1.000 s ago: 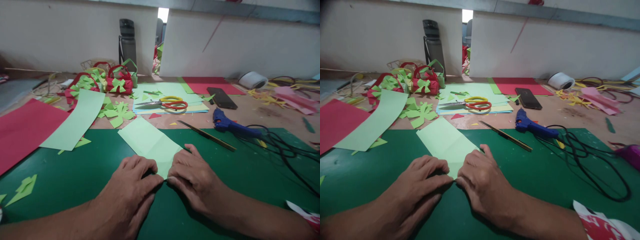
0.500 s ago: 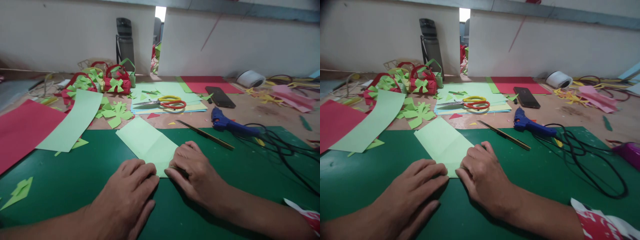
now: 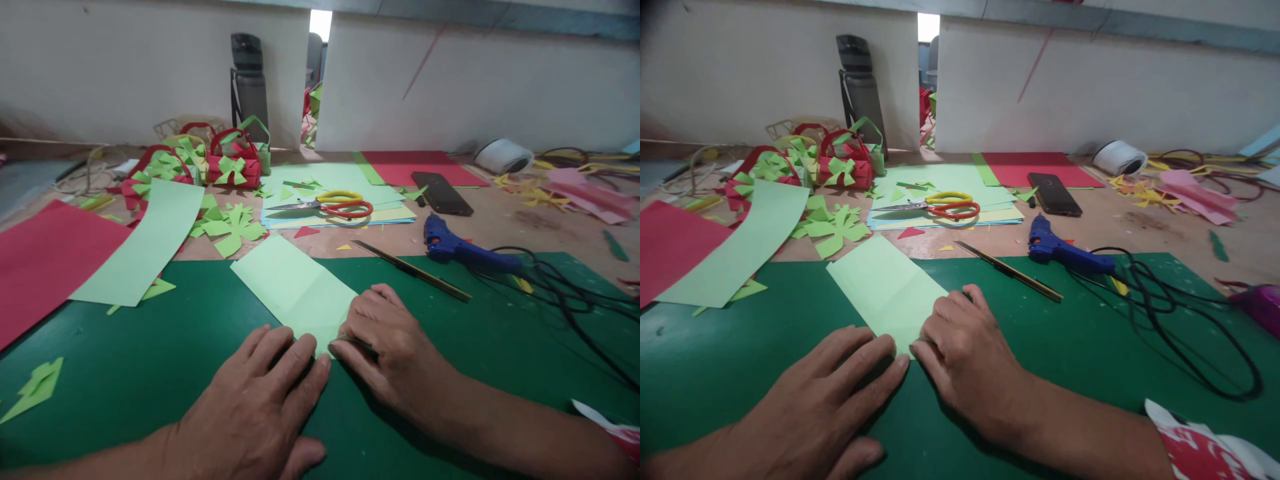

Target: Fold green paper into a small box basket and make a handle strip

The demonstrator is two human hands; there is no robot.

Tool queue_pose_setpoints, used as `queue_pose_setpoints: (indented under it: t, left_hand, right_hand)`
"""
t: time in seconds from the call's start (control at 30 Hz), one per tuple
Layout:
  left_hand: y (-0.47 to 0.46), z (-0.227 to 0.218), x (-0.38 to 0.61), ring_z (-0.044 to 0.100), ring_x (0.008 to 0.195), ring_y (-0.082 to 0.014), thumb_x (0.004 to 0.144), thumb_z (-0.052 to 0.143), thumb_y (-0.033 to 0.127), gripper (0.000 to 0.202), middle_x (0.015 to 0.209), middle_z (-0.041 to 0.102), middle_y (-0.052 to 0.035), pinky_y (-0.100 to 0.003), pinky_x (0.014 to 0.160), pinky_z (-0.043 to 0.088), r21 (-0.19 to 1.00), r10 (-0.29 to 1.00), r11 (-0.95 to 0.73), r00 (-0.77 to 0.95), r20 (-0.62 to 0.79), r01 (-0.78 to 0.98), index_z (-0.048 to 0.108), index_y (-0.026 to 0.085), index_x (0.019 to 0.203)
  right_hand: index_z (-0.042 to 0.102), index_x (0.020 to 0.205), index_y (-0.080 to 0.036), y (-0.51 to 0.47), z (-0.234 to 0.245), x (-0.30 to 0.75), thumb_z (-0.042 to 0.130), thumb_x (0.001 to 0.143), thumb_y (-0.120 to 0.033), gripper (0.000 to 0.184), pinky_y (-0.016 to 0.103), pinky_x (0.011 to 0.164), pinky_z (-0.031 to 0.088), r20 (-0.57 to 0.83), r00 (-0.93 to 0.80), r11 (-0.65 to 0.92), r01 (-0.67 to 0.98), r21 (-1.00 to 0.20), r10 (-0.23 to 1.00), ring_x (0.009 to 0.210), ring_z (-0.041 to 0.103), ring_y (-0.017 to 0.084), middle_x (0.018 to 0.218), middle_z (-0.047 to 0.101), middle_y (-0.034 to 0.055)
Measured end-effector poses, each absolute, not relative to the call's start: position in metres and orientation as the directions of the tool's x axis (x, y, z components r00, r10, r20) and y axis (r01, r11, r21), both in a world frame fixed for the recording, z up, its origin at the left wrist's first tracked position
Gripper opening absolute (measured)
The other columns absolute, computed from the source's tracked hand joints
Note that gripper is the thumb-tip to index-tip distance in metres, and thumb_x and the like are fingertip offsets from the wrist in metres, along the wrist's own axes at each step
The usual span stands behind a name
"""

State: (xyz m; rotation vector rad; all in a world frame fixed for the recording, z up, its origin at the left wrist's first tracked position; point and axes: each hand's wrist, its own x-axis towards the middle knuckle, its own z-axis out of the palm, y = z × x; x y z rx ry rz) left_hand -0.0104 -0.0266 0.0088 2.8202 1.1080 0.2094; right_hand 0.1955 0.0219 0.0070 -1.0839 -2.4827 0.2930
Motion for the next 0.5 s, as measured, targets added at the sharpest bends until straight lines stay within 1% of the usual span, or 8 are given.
queue_pose_setpoints:
  t: [0.23, 0.37, 0.5]
  left_hand:
    - [-0.0272, 0.0086, -0.0098, 0.043, 0.107, -0.0302, 0.083, 0.056, 0.048, 0.052, 0.126, 0.051, -0.0073, -0.046, 0.093, 0.038, 0.113, 0.683, -0.73, 0.724, 0.101, 0.674, 0.048, 0.022, 0.127]
    - [-0.0259, 0.0083, -0.0097, 0.045, 0.107, -0.0315, 0.083, 0.055, 0.048, 0.052, 0.125, 0.052, -0.0077, -0.048, 0.092, 0.038, 0.121, 0.667, -0.745, 0.74, 0.093, 0.656, 0.048, 0.022, 0.127]
    - [-0.0258, 0.0064, -0.0106, 0.046, 0.105, -0.0308, 0.082, 0.056, 0.049, 0.054, 0.125, 0.052, -0.0077, -0.048, 0.092, 0.039, 0.126, 0.666, -0.746, 0.74, 0.093, 0.654, 0.048, 0.02, 0.127]
  right_hand:
    - [0.049, 0.061, -0.017, 0.0213, 0.0057, 0.1959, 0.051, 0.086, -0.02, 0.025, 0.035, 0.078, 0.029, 0.284, -0.611, 0.674, 0.663, -0.326, 0.739, 0.068, 0.042, 0.015, 0.065, 0.048, 0.0]
    - [0.049, 0.062, -0.017, 0.0216, 0.0049, 0.1958, 0.051, 0.086, -0.02, 0.024, 0.035, 0.077, 0.029, 0.289, -0.61, 0.674, 0.658, -0.335, 0.738, 0.068, 0.042, 0.016, 0.065, 0.049, 0.0004]
    - [0.049, 0.062, -0.017, 0.0216, 0.0057, 0.1955, 0.051, 0.086, -0.019, 0.024, 0.035, 0.076, 0.029, 0.293, -0.611, 0.677, 0.657, -0.332, 0.735, 0.068, 0.042, 0.015, 0.066, 0.049, 0.0007]
